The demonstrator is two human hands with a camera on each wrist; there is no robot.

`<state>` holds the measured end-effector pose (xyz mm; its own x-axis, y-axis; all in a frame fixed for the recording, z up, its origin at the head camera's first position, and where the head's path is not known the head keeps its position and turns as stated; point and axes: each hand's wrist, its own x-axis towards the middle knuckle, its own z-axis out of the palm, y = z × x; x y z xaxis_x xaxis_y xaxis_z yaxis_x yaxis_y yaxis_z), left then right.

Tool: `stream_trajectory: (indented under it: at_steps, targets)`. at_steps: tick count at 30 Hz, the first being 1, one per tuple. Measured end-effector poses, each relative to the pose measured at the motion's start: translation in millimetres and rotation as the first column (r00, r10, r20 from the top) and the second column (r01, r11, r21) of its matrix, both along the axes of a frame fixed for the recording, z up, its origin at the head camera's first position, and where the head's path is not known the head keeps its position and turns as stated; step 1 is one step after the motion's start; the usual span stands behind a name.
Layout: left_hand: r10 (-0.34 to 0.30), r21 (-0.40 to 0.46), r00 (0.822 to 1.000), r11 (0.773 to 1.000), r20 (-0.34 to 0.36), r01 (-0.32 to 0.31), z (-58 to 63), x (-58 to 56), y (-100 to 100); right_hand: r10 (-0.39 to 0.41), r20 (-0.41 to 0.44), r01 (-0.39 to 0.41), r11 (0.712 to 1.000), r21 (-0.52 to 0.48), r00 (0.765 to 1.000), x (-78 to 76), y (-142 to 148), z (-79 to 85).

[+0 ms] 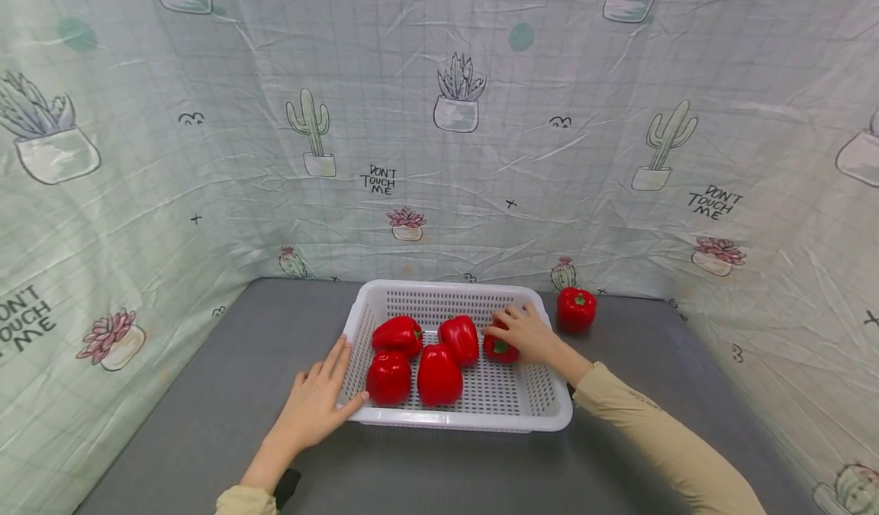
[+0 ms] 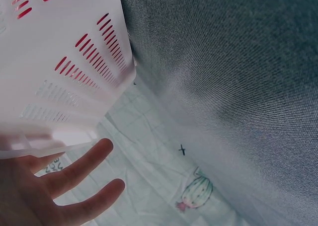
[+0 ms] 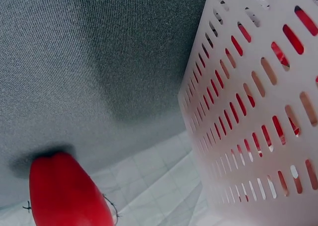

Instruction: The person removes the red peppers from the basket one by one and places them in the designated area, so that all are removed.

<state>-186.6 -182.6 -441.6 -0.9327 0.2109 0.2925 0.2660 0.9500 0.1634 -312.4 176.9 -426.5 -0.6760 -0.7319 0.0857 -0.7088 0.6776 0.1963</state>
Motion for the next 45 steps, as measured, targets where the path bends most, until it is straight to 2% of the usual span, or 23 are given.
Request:
stream_trajectory:
  at_steps: [10,17,24,38,45]
  targets:
    - [0.002,0.0,1.0,1.0,-0.002,-0.002,-1.2,-0.5,0,-0.05,0.001,0.05,0.998,0.027,0.999,-0.9,-2,-0.7]
    - [-0.006,0.003,1.0,1.0,-0.019,0.006,-2.8,0.3,-1,0.011,-0.025,-0.01,0.999,0.038,1.0,2.4,-4,1.4]
    - [0.0,-0.002,1.0,1.0,-0.015,0.0,-3.3,0.1,0,-0.002,-0.007,0.002,1.0,0.023,1.0,3.1,-4,-0.3]
    - [0.003,0.001,1.0,1.0,-0.004,-0.003,-3.7,0.2,1,-0.023,0.016,0.024,0.996,-0.085,1.0,11.7,2,2.0]
    - [-0.002,0.01,1.0,1.0,-0.011,0.003,-3.0,0.2,-1,-0.079,0.018,0.081,0.985,-0.155,0.997,20.7,6,8.5]
